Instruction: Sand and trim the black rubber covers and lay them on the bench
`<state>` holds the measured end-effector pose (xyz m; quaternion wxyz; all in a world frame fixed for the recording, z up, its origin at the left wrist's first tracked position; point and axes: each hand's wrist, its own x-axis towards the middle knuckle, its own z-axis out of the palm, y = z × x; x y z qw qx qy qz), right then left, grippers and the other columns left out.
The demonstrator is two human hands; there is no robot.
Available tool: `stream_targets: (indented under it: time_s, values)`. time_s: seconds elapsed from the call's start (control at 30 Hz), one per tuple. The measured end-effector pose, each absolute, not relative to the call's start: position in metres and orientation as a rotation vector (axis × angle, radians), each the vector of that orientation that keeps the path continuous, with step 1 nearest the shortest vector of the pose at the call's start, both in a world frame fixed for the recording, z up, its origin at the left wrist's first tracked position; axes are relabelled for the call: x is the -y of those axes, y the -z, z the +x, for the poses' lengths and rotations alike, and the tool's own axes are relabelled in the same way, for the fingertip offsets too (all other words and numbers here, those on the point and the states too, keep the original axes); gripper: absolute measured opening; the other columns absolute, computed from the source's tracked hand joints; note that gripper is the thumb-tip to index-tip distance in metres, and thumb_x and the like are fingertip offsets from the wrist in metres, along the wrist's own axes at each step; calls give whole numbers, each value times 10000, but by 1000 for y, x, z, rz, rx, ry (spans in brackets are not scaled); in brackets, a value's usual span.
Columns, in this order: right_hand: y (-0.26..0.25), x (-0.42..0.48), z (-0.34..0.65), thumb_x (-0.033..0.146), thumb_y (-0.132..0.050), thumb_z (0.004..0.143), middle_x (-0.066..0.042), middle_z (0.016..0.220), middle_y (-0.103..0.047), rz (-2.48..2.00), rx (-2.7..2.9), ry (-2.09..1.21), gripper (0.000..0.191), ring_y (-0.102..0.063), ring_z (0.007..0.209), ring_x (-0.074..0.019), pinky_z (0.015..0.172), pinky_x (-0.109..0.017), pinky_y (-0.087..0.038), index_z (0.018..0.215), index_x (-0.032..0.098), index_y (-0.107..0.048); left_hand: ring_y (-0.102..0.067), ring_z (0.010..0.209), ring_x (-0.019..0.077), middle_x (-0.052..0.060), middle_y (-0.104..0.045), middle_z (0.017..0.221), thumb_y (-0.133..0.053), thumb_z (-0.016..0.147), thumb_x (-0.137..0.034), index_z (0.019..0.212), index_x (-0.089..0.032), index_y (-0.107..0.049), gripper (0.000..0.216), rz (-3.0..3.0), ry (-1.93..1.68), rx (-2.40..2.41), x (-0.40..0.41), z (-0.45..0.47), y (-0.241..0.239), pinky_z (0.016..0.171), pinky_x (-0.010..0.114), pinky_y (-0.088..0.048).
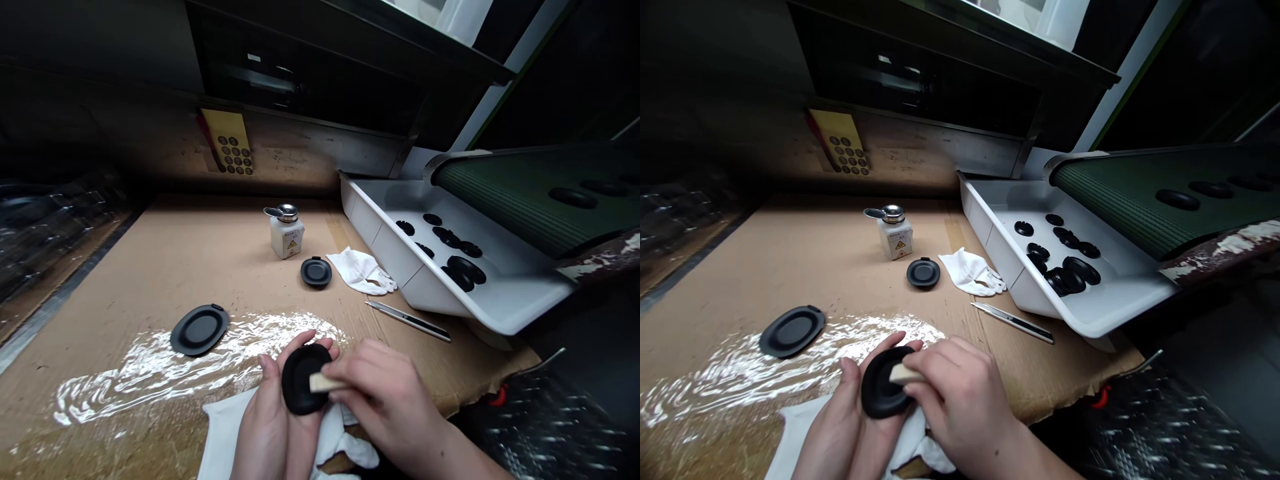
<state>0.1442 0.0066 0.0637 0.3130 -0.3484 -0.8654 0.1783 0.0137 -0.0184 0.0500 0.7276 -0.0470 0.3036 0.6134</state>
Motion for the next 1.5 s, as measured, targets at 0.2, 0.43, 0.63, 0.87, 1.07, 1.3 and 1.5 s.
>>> stream_targets:
  time_s: [0.2,0.43,0.63,0.87,1.07,1.3,1.5]
  values:
    - [-52,-3,122,167,-492,821,-59,843,-618,-1016,2124,-399,192,-553,789,-179,722,-300,-454,993,149,-575,-584,989,201,86,-686,963,-436,823,-483,1006,-168,-626,411,-64,-1395,-728,18,16,-53,892,283,-409]
    - [-59,6,140,169,-418,848,-32,675,-570,-862,2413,-141,206,-456,598,-153,507,-274,-331,897,158,-617,-571,1024,234,108,-685,970,-442,814,-494,957,-165,-640,410,0,-1356,-747,21,16,-50,947,344,-367]
    - [-69,-14,152,178,-417,866,-39,744,-627,-887,2482,163,226,-488,670,-162,567,-314,-324,968,160,-618,-573,1017,234,90,-690,932,-416,849,-425,897,-159,-658,363,35,-1363,-721,19,17,-52,959,383,-374]
    - [-65,-9,135,144,-475,845,-46,755,-626,-852,2275,-55,230,-512,682,-153,597,-277,-405,1037,162,-602,-579,1004,219,80,-693,919,-424,845,-439,939,-168,-654,367,-27,-1378,-725,22,17,-53,941,356,-394]
    - [-51,-8,105,199,-462,863,-62,746,-603,-916,2195,-64,212,-525,680,-165,605,-281,-436,1000,143,-613,-564,1033,225,73,-691,932,-496,818,-411,892,-152,-670,320,-79,-1395,-780,22,17,-53,945,346,-400]
    - [-81,-31,119,179,-544,813,-21,873,-637,-1019,1857,-397,144,-589,814,-141,748,-244,-478,942,198,-605,-574,1044,257,118,-685,1021,-448,845,-410,1028,-151,-621,361,-54,-1384,-743,21,17,-56,922,404,-424]
    - [-59,-44,175,210,-504,851,-38,861,-646,-1239,2072,53,170,-576,803,-164,735,-282,-454,989,191,-601,-586,1040,282,193,-665,1071,-396,868,-384,1147,-107,-541,418,-1,-1342,-775,23,13,-62,941,415,-409]
